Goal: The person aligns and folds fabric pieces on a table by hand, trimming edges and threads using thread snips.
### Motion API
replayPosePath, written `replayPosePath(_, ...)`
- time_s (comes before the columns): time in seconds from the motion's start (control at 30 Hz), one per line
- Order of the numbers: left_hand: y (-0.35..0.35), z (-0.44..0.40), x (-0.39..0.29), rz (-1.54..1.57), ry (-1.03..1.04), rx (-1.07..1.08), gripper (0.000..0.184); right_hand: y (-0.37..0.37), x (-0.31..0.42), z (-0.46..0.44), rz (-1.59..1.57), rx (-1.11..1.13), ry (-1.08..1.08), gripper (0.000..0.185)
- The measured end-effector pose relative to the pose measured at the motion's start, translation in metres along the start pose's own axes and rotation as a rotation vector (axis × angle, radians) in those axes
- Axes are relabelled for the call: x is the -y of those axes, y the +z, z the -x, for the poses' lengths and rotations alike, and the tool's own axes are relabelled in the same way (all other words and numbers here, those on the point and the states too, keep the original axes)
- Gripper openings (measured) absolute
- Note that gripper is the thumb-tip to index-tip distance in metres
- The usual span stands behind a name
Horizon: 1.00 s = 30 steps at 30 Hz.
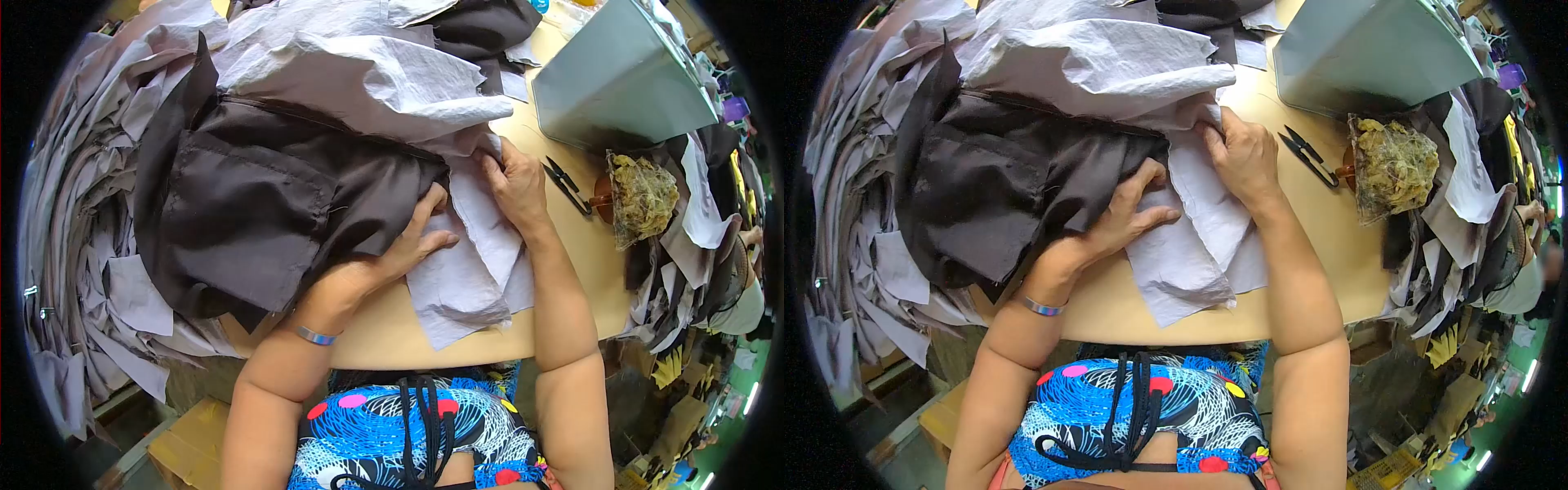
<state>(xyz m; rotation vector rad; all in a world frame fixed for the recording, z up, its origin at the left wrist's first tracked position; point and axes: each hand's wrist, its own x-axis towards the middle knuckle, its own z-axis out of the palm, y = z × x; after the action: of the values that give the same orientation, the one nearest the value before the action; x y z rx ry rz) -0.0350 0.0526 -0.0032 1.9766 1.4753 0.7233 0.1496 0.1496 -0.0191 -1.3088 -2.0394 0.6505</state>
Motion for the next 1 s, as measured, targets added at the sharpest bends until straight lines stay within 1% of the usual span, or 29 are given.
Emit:
replayPosePath(0.07, 0.002, 0.001, 0.000, 0.030, -0.002, -0.019, 0.045, 0.000, -0.001, 0.000, 0.005, 0.001, 0.002, 0.018)
replayPosePath(0.17, 0.021, 0.007, 0.015, 0.128, 0.058, -0.106, 0.051, 0.000, -0.003, 0.000, -0.009, 0.004, -0.010, 0.019)
replayPosePath(0.3, 0.013, 0.004, 0.013, 0.089, 0.026, -0.014, 0.057, -0.001, -0.003, 0.001, -0.025, 0.026, 0.033, 0.019)
replayPosePath(0.37, 0.011, 0.002, 0.011, 0.083, -0.003, 0.033, 0.060, 0.001, -0.009, 0.000, -0.001, 0.015, -0.002, 0.019)
replayPosePath(0.47, 0.028, 0.007, 0.029, 0.166, 0.047, -0.045, 0.055, 0.001, -0.006, 0.002, -0.023, -0.002, -0.025, 0.018)
replayPosePath(0.57, 0.021, 0.005, 0.022, 0.176, -0.012, -0.029, 0.051, 0.000, -0.008, 0.001, -0.034, 0.006, -0.026, 0.016)
replayPosePath(0.77, 0.009, 0.003, 0.010, 0.138, -0.045, 0.026, 0.037, -0.003, -0.003, 0.005, -0.076, 0.010, 0.007, 0.014)
replayPosePath(0.87, 0.006, 0.001, 0.003, 0.038, -0.038, -0.003, 0.032, -0.003, -0.004, 0.004, -0.084, 0.020, 0.014, 0.013)
replayPosePath(1.0, 0.010, 0.004, 0.012, -0.125, -0.013, 0.017, 0.029, -0.002, -0.002, 0.006, -0.109, 0.011, 0.016, 0.012)
